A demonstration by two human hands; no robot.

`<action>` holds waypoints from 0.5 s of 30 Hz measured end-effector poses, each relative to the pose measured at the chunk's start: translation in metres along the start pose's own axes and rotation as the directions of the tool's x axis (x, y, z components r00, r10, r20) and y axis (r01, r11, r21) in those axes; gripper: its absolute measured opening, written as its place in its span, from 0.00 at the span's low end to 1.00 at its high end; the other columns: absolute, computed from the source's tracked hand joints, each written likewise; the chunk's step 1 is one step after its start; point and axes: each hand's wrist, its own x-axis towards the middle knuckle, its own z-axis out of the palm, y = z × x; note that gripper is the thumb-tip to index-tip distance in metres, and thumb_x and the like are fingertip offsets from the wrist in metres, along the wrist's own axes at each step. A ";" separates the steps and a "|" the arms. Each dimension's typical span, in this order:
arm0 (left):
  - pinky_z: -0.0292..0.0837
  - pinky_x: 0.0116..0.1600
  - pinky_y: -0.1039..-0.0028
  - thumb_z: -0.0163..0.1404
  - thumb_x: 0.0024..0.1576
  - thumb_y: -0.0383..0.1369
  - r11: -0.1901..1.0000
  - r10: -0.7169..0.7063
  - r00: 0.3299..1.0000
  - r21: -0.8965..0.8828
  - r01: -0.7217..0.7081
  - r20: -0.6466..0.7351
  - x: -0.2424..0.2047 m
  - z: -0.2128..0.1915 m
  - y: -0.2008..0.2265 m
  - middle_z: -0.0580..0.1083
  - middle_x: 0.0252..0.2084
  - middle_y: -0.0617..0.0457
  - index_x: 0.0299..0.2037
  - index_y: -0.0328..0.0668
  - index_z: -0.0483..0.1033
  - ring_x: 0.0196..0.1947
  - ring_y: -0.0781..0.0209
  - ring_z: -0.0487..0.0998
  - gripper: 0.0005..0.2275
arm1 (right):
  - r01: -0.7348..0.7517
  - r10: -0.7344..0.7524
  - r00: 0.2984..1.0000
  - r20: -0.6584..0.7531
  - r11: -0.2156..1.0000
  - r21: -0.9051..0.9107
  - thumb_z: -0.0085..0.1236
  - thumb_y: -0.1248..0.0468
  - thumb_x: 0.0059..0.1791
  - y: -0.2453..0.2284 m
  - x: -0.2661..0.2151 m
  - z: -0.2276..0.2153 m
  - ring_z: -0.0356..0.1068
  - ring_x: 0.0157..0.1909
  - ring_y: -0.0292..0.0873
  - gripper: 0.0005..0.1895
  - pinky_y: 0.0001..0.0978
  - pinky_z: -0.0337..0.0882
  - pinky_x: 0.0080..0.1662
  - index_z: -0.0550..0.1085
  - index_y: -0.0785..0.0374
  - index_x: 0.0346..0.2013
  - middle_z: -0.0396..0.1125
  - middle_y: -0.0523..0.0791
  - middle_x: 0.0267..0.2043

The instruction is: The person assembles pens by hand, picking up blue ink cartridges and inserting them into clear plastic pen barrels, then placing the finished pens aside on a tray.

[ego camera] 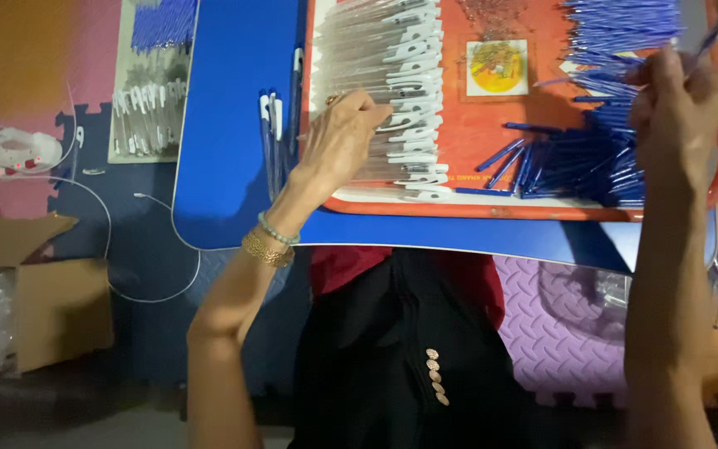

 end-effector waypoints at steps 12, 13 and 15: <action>0.88 0.43 0.64 0.63 0.59 0.16 0.977 0.035 0.993 -0.205 -0.058 -0.116 -0.004 0.005 -0.008 0.84 0.48 0.44 0.57 0.39 0.86 0.44 0.46 0.86 0.17 | -0.084 0.080 0.988 -0.129 0.996 -0.028 0.54 0.58 0.71 0.068 0.042 -0.047 0.51 0.23 0.28 0.12 0.27 0.48 0.26 0.71 0.60 0.47 0.76 0.43 0.44; 0.88 0.43 0.64 0.63 0.59 0.16 0.977 0.034 0.993 -0.206 -0.057 -0.116 -0.003 0.007 -0.007 0.84 0.48 0.44 0.57 0.39 0.86 0.44 0.46 0.86 0.17 | -0.084 0.079 0.989 -0.128 0.996 -0.029 0.54 0.58 0.71 0.075 0.047 -0.050 0.51 0.23 0.28 0.12 0.27 0.48 0.26 0.71 0.60 0.47 0.76 0.43 0.44; 0.76 0.72 0.44 0.41 0.63 0.69 0.411 -0.156 0.987 -0.906 0.100 0.038 -0.001 0.011 -0.004 0.69 0.53 0.49 0.58 0.40 0.84 0.38 0.60 0.75 0.38 | -0.121 0.128 0.979 -0.159 0.991 0.049 0.54 0.58 0.71 0.090 0.054 -0.057 0.50 0.21 0.29 0.12 0.27 0.47 0.25 0.68 0.56 0.45 0.77 0.44 0.44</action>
